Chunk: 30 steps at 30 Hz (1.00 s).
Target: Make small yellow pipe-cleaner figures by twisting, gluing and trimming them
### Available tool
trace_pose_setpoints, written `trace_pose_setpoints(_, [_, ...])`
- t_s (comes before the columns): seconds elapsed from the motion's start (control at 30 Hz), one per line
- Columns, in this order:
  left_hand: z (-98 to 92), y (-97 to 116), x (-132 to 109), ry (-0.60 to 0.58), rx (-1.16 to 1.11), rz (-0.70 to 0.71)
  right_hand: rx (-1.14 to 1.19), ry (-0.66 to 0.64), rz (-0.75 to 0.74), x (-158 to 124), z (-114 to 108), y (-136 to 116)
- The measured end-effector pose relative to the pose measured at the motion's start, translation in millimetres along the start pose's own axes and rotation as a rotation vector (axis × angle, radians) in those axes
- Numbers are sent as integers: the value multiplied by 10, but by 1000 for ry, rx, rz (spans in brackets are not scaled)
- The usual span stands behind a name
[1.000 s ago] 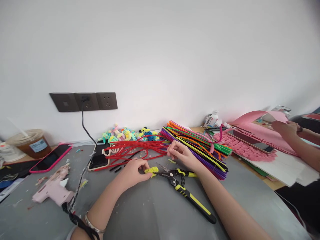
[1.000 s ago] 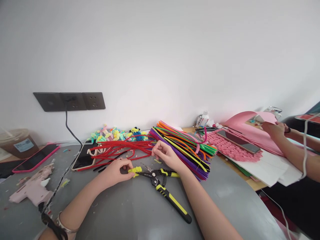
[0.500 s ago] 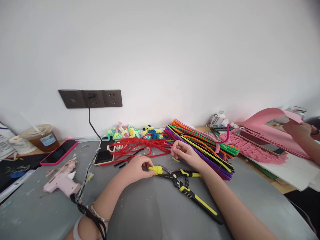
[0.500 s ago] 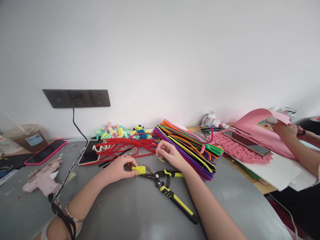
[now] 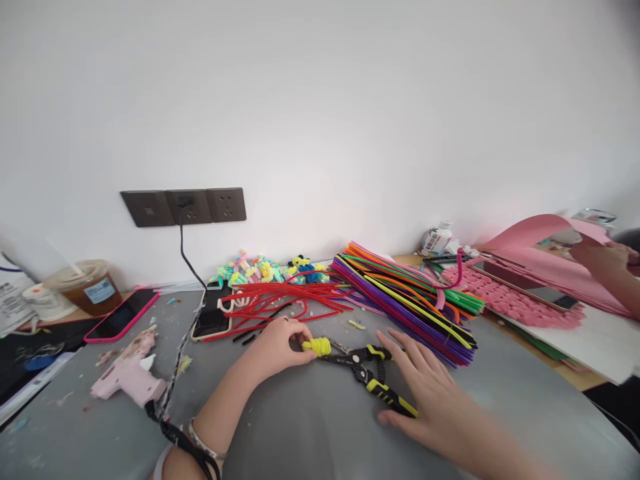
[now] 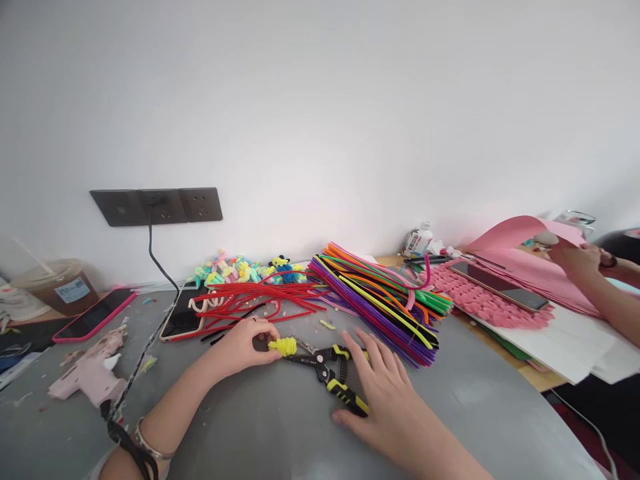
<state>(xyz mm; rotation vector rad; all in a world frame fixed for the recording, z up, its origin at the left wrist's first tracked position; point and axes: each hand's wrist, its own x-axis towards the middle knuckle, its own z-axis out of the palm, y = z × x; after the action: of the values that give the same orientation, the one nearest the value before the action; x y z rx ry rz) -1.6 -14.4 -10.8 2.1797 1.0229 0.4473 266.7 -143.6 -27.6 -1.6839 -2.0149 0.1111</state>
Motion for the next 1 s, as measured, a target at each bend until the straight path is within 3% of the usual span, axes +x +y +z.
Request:
trace_pose_setpoints(0.07, [-7,10,-6,0,-1,-2,-81,113,68,-230,107,-2])
trace_pose_setpoints(0.13, [-18,26,-12,-5,-7,-10,-67,123,84,-344,186,-31])
trace_pose_setpoints(0.3, [-28,61,-11,7,-56,-1,98,77,47,-340,174,-149])
trace_pose_setpoints(0.5, [-20,67,14,37,-199,-84,211,170,152,-359,122,-152])
trace_pose_setpoints(0.67, [-75,123,10,5,-367,-116,185,219,237,-241,118,-141])
trace_pose_setpoints(0.87, [-110,194,-13,-33,-666,-141,60,148,174,-35,215,-52])
trace_pose_setpoints(1.0, [-110,216,-32,-18,-758,-141,23,215,144,84,222,-77])
